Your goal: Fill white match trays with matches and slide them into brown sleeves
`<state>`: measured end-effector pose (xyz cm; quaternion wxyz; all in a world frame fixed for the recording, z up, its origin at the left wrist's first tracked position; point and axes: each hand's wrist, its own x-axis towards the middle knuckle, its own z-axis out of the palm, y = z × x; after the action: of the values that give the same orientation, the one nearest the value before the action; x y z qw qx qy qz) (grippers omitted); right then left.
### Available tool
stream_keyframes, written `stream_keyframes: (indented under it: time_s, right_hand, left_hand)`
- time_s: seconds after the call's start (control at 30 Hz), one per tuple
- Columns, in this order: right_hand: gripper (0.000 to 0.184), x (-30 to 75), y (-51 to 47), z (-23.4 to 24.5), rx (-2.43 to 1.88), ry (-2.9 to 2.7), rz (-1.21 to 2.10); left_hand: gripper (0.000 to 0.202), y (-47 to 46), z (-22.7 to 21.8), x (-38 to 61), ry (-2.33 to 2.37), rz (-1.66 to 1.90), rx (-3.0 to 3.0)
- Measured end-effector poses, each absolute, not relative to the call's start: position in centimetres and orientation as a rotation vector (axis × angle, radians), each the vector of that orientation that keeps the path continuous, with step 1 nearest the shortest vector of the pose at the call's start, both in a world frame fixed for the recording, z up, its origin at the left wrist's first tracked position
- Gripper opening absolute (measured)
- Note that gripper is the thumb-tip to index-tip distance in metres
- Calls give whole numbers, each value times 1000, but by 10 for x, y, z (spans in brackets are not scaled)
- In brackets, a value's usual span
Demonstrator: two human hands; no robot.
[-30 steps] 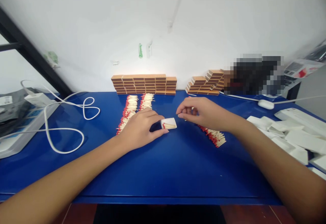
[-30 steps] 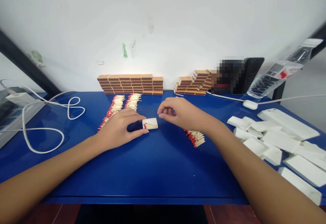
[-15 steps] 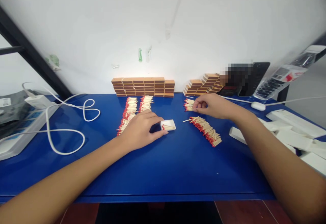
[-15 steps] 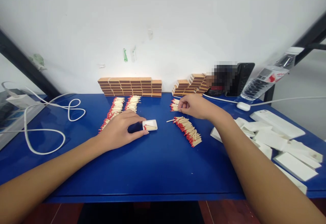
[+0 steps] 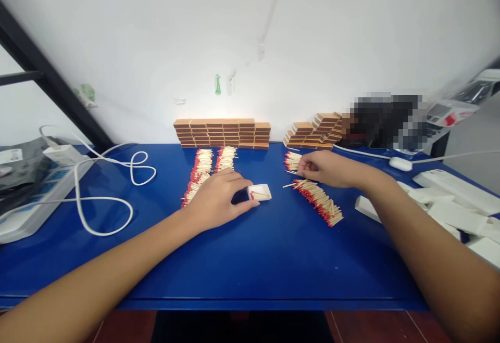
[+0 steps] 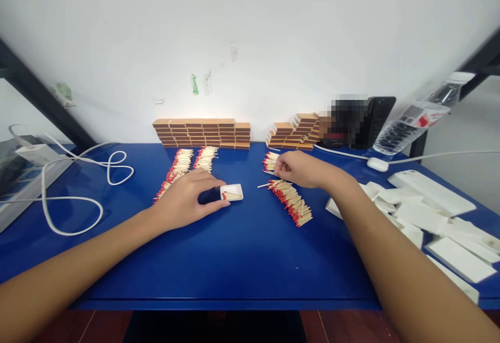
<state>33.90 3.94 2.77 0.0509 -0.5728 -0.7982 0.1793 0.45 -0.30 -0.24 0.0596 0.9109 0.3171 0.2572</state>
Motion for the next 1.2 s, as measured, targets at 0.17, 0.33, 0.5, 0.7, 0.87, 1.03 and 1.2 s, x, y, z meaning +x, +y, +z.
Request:
stream_keyframes:
  time_s: [0.17, 0.33, 0.5, 0.7, 0.87, 1.03, 1.2]
  right_hand:
    - [21, 333, 36, 31, -1695, -2406, 512]
    - [22, 320, 33, 30, -1707, -2404, 535]
    - [25, 319, 33, 28, -1744, -2365, 496]
    - [32, 322, 35, 26, -1722, -2430, 460]
    - [32, 303, 21, 34, -1566, -2398, 477]
    - [24, 270, -2, 34, -1297, -2432, 515]
    - [14, 252, -11, 17, -1238, -2477, 474]
  left_hand:
    - [32, -3, -3, 5, 957, 786, 2758]
    - [32, -3, -2, 4, 958, 785, 2760]
    - [31, -2, -2, 4, 962, 779, 2761]
    - [30, -2, -2, 5, 960, 771, 2760]
    - [30, -1, -2, 5, 969, 785, 2759]
    - [31, -1, -2, 5, 955, 786, 2772]
    - [29, -1, -2, 5, 936, 789, 2785]
